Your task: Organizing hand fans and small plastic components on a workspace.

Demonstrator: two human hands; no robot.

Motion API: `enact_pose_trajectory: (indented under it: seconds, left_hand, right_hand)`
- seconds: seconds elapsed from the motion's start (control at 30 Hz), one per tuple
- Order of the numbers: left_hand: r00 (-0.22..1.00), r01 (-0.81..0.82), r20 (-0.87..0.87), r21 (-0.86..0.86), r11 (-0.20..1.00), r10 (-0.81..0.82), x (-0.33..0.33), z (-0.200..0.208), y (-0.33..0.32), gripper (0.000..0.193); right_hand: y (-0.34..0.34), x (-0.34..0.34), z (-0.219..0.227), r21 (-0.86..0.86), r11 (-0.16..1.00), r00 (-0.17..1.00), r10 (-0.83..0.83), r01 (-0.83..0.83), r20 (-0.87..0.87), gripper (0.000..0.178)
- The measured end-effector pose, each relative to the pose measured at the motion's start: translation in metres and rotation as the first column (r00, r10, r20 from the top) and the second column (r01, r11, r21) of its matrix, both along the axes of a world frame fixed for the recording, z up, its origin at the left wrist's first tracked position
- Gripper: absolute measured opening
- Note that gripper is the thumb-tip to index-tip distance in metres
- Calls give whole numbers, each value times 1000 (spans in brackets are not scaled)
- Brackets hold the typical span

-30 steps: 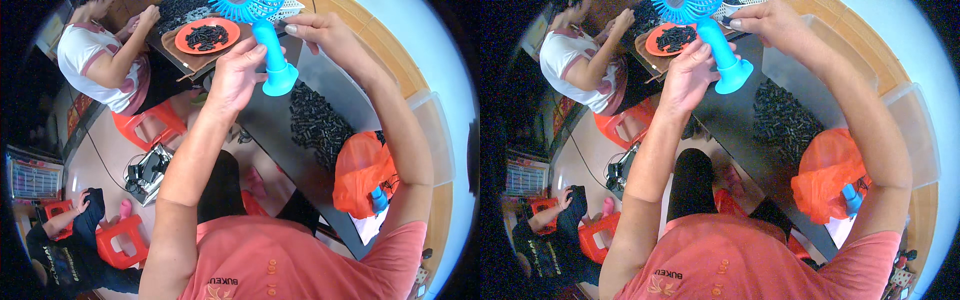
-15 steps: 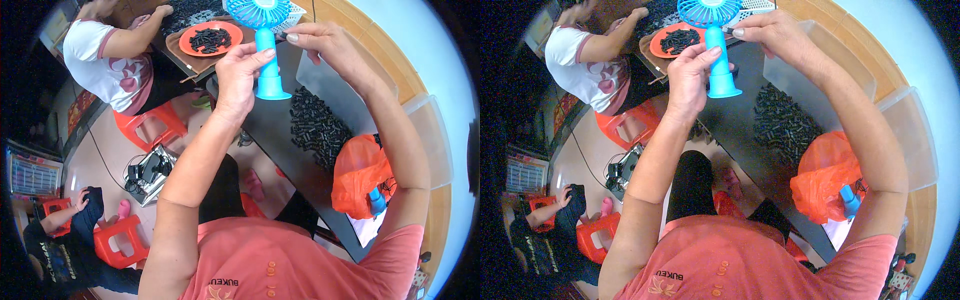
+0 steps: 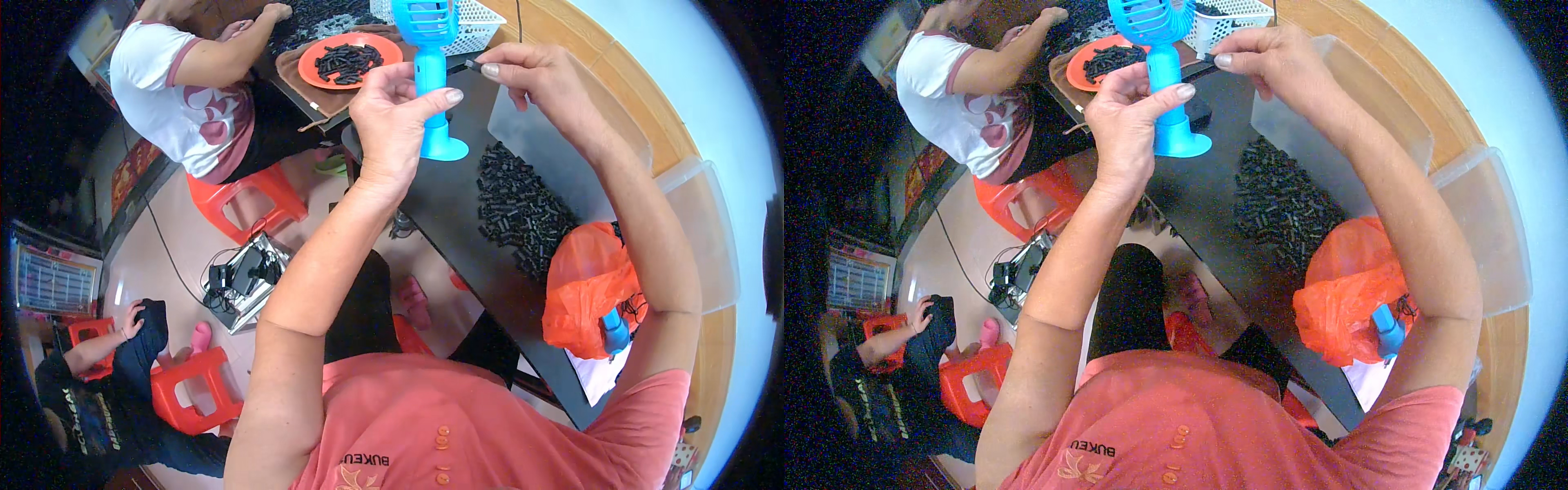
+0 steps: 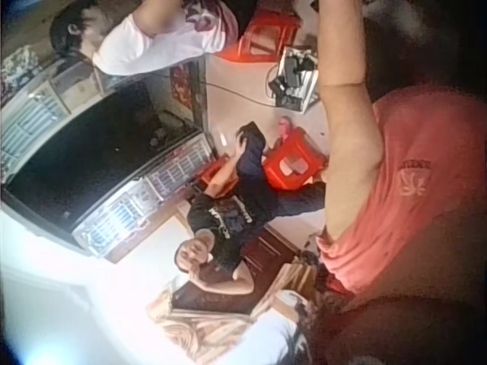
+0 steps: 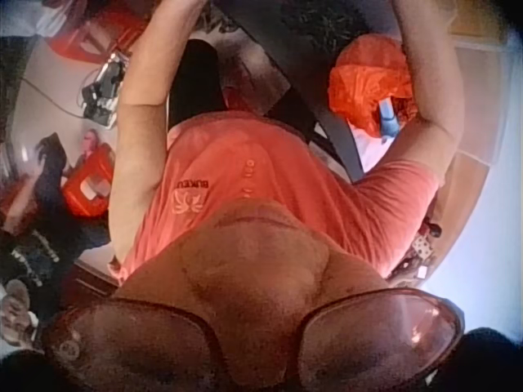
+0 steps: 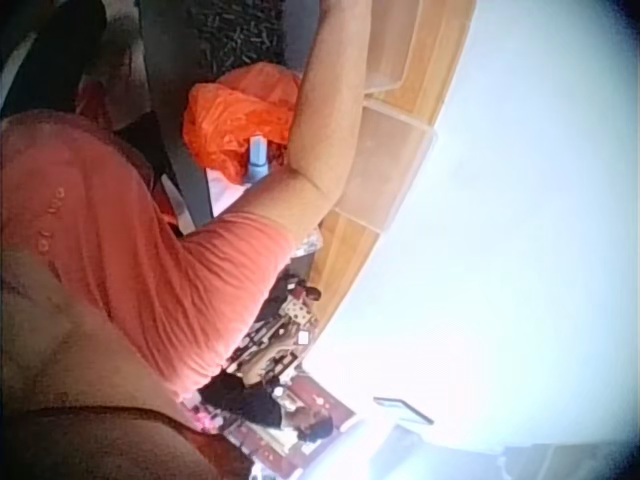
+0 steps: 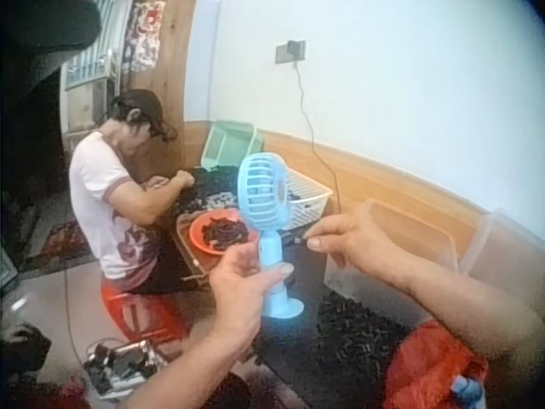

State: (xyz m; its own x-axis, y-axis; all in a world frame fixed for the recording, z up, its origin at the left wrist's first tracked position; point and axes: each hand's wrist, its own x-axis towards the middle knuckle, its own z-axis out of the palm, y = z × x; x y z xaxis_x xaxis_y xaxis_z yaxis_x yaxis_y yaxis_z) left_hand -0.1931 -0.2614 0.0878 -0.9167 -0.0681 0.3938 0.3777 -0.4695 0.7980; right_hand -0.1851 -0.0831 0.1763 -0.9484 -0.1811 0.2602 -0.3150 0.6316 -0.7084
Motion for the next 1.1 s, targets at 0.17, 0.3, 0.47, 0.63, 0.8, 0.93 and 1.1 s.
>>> enact_pose_trajectory:
  seconds: [0.17, 0.3, 0.47, 0.63, 0.8, 0.93, 1.1]
  left_hand:
    - [996, -92, -23, -85, 992, 90, 2, 1, -1, 45]
    - [998, 25, 58, 37, 999, -27, -5, -1, 1, 41]
    - [929, 301, 166, 174, 937, -330, -11, -7, -6, 35]
    - [860, 467, 70, 296, 833, -506, -14, -6, -7, 40]
    - [743, 544, 121, 463, 700, -658, -5, 2, -4, 42]
    - [848, 469, 142, 249, 847, -511, -1, 4, 1, 42]
    - [885, 428, 158, 98, 899, -439, 2, 10, 1, 47]
  right_hand:
    - [-4, 4, 0, 52, 998, 998, 38, -35, -59, 21]
    - [-10, 5, 0, 51, 997, 995, 59, -55, -83, 22]
    - [-1, 0, -1, -19, 998, 995, 51, -52, -83, 22]
    - [4, -2, -6, -51, 998, 997, 39, -43, -65, 20]
    - [8, -6, -10, -65, 993, 994, 94, -98, -60, 19]
    - [6, -3, -10, -98, 992, 997, 79, -80, -12, 19]
    - [6, 2, -10, -95, 994, 998, 55, -55, -6, 19]
